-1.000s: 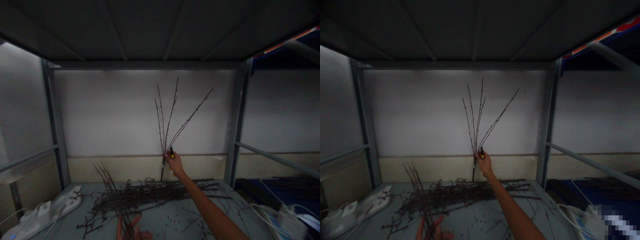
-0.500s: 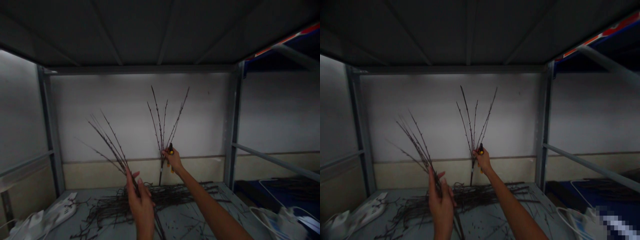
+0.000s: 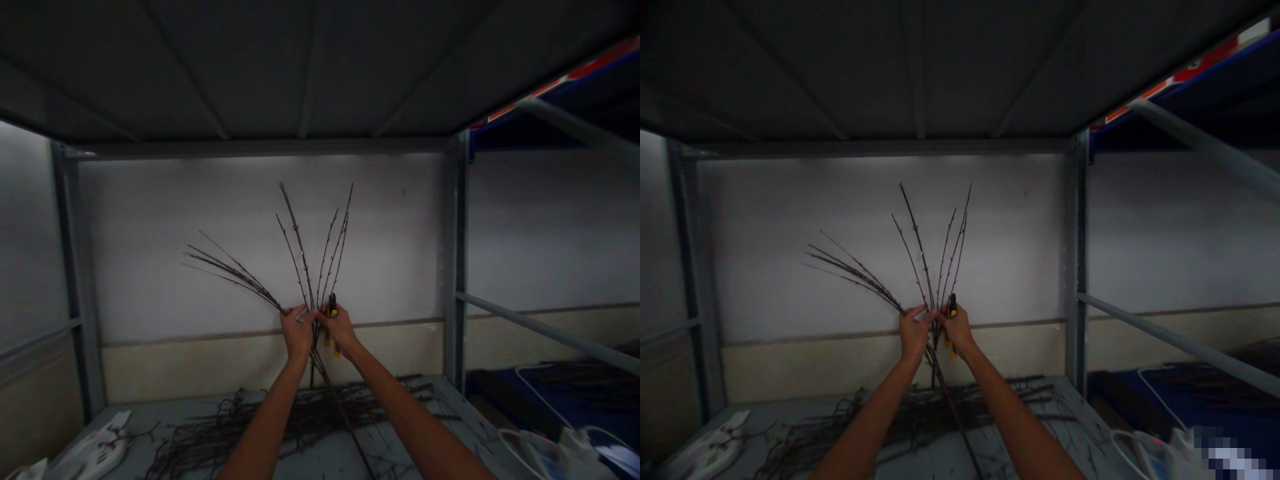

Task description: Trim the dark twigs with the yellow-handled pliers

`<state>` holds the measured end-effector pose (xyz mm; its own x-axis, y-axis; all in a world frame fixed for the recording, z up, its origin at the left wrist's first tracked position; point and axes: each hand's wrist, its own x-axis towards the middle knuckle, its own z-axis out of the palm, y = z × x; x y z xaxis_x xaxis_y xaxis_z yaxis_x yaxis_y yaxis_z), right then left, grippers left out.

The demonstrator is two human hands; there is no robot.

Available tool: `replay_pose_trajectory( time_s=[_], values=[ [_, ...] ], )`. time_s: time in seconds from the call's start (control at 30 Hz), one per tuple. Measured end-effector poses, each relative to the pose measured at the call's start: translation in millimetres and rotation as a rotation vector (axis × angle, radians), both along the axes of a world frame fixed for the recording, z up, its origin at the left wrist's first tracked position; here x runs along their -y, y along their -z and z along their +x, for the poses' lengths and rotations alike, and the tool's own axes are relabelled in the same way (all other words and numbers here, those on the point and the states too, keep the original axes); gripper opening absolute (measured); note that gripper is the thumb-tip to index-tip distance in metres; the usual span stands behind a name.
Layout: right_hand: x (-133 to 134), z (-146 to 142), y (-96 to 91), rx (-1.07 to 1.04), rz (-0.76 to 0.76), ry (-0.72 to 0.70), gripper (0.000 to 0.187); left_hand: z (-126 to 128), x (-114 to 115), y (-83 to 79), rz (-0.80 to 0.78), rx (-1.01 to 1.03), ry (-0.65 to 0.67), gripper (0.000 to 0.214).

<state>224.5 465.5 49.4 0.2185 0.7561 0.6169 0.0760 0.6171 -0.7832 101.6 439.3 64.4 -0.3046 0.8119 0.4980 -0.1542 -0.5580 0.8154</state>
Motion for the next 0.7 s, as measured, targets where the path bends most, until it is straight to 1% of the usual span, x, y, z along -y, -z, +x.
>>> replay_pose_trajectory(
  time_s=[0.07, 0.17, 0.33, 0.5, 0.7],
  values=[
    [0, -2, -1.0, 0.001, -0.007, -0.018, 0.042, 1, -6, -0.1, -0.005, -0.029, -0.01, 0.034],
    [-1, -2, -1.9, -0.005, -0.025, -0.028, 0.042, -1, -12, 1.3, -0.012, -0.065, -0.014, 0.036],
    [0, -2, -1.8, -0.044, -0.067, -0.036, 0.043, -8, -16, 6.0, -0.023, -0.088, -0.009, 0.044],
    [3, -1, -2.0, -0.074, -0.1, -0.066, 0.042, -11, -17, 6.5, 0.011, -0.089, -0.012, 0.041],
    [3, 2, -8.8, -0.071, -0.093, -0.072, 0.046, -5, -14, 7.4, 0.035, -0.089, 0.067, 0.042]
  ],
)
